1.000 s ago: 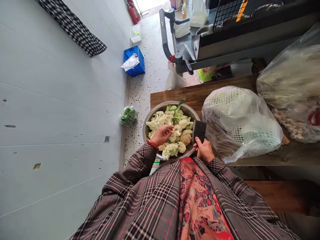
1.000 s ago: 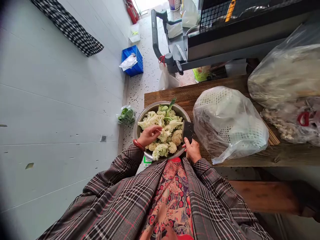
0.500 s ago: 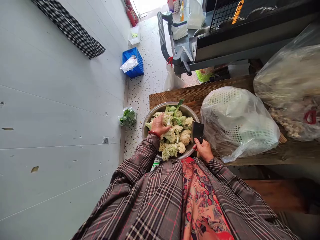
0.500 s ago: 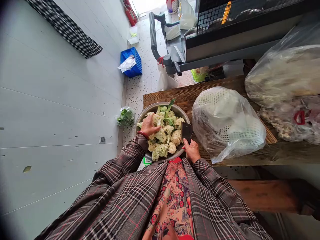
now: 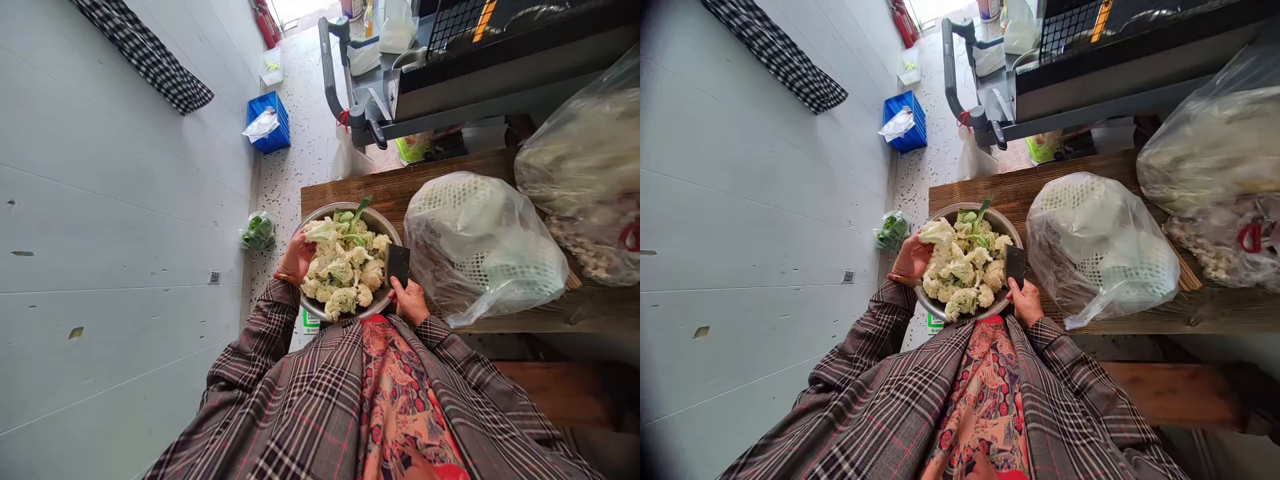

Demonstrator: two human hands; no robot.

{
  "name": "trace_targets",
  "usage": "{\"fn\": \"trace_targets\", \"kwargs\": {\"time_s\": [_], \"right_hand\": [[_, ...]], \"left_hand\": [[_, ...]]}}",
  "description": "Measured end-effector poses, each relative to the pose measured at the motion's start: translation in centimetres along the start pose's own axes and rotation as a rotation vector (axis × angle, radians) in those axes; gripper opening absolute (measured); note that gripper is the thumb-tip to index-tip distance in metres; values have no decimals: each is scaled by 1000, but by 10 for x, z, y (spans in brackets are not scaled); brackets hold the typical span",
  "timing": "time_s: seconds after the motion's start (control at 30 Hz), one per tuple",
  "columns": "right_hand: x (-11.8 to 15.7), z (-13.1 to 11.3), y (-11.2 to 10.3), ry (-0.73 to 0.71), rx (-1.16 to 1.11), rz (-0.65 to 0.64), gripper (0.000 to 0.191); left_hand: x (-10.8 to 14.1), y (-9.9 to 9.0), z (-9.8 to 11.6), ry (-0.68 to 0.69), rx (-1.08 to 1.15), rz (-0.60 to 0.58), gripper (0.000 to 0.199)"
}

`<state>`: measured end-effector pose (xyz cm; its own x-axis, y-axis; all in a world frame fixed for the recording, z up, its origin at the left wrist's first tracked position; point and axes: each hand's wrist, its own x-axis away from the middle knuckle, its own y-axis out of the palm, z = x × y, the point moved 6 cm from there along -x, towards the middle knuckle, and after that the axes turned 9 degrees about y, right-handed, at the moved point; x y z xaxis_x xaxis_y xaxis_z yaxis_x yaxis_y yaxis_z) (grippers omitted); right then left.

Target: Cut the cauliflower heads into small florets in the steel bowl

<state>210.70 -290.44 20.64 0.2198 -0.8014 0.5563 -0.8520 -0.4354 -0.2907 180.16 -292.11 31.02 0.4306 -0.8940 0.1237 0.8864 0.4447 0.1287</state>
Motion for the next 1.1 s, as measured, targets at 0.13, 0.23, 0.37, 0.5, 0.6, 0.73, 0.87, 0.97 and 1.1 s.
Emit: {"fn": "trace_targets", "kwargs": {"time_s": [0.13, 0.23, 0.37, 0.5, 0.6, 0.73, 0.87, 0.97, 1.1], "right_hand": [[0, 1, 0, 2, -10, -3, 58], [0, 0, 0, 1, -22, -2, 57], [0, -3, -1, -5, -18, 4, 56], [0, -5, -2, 7, -5, 6, 56], [-1, -3, -1, 1, 22, 13, 56], [-2, 0, 0, 4, 25, 16, 56], [0, -2, -1, 22, 6, 19, 54], [1, -6, -2, 15, 33, 28, 53], [1, -11, -3, -19, 84, 43, 51]], "left_hand": [[-5, 2, -1, -31, 5, -4, 46], [-2, 8, 5, -43, 10, -45, 45], [5, 17, 14, 1, -19, -95, 51], [9, 28, 12, -9, -28, -206, 55], [9, 34, 11, -3, 5, -250, 56], [11, 48, 6, -41, -168, -457, 60], [-5, 56, -4, 51, -538, -563, 52], [-38, 52, -18, 133, -679, -404, 39], [-76, 51, -39, 299, -1039, -297, 42]]}}
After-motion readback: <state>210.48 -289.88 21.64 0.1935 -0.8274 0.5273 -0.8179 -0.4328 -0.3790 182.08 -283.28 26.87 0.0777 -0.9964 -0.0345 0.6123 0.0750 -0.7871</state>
